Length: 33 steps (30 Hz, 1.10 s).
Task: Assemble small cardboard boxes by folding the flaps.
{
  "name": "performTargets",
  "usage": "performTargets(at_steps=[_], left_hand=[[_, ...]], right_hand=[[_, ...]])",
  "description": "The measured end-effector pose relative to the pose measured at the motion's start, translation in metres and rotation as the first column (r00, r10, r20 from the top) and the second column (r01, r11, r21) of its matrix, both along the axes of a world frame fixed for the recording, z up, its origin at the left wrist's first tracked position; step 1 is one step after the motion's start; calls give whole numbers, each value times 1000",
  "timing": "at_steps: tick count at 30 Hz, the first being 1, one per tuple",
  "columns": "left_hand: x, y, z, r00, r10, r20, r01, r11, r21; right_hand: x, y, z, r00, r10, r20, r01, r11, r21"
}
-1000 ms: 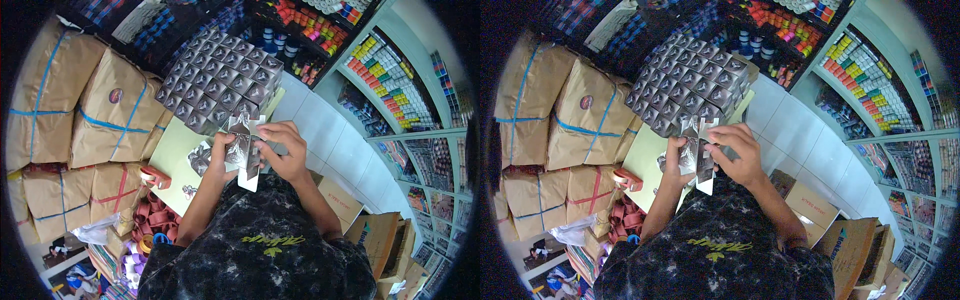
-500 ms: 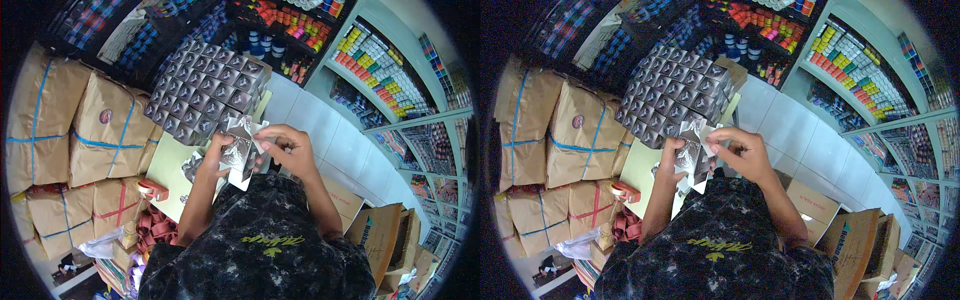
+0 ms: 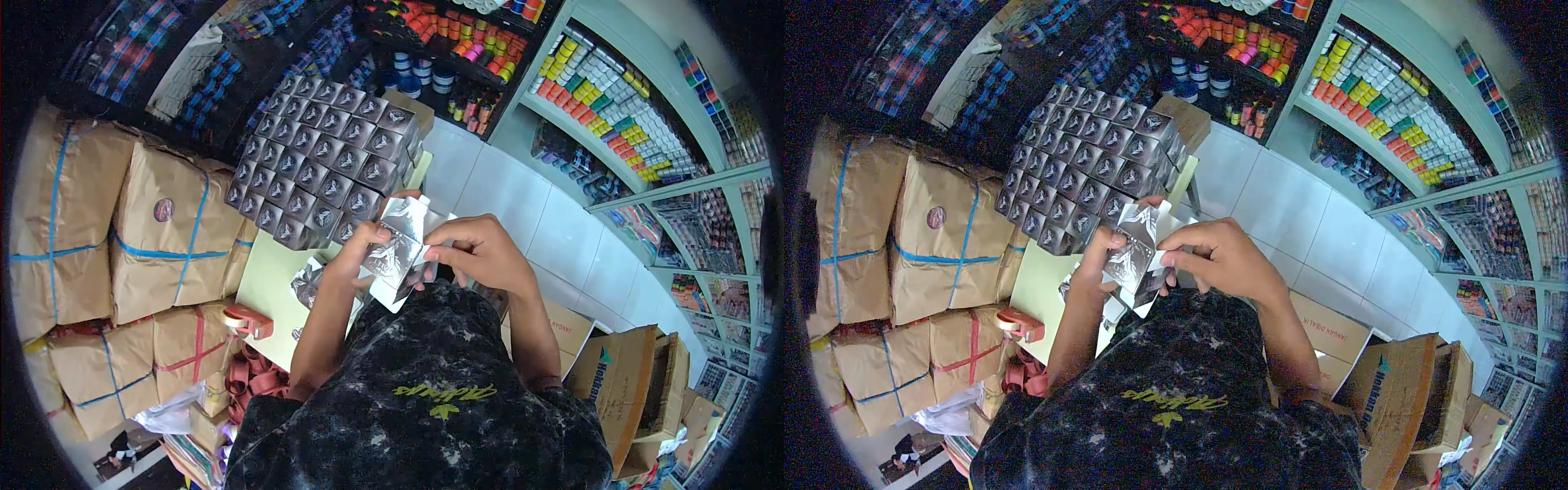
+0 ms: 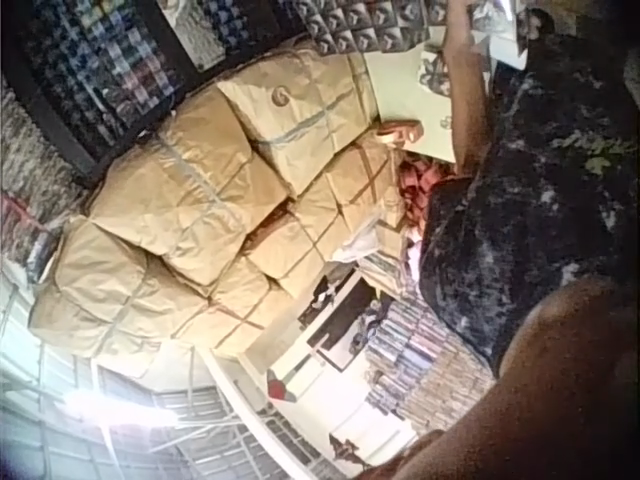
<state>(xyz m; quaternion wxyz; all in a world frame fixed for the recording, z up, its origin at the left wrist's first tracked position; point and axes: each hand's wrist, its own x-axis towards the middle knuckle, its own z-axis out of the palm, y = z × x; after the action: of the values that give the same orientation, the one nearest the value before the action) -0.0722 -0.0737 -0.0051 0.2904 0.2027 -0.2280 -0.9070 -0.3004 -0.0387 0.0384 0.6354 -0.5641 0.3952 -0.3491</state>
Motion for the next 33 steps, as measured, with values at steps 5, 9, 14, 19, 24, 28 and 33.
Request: performTargets(at_steps=[5,9,14,19,24,28,33], left_hand=[[-4,-6,-2,998,-59,-27,60,998,6],[-8,-10,6,998,-67,5,66,992,106],[-5,-13,-6,999,-28,-20,30,993,112],[-1,-20,-17,988,-83,-132,96,991,95],[-6,-25,-19,986,-80,-148,92,993,78],[-4,-29,-16,992,-46,-118,58,992,108],[-1,-36,-20,994,-15,106,17,1000,-22]], right_hand=[[-3,-4,-1,995,-44,-85,42,999,-20],[-7,-7,-4,994,-38,-98,33,998,-56],[-5,-11,6,997,-80,-17,80,997,-17],[-12,-21,-3,999,-15,-31,15,1000,-7],[-9,-27,-26,994,-107,1,105,968,-226],[-15,-32,-16,992,-88,-91,73,986,-149],[-16,-37,-22,977,-169,126,164,985,50]])
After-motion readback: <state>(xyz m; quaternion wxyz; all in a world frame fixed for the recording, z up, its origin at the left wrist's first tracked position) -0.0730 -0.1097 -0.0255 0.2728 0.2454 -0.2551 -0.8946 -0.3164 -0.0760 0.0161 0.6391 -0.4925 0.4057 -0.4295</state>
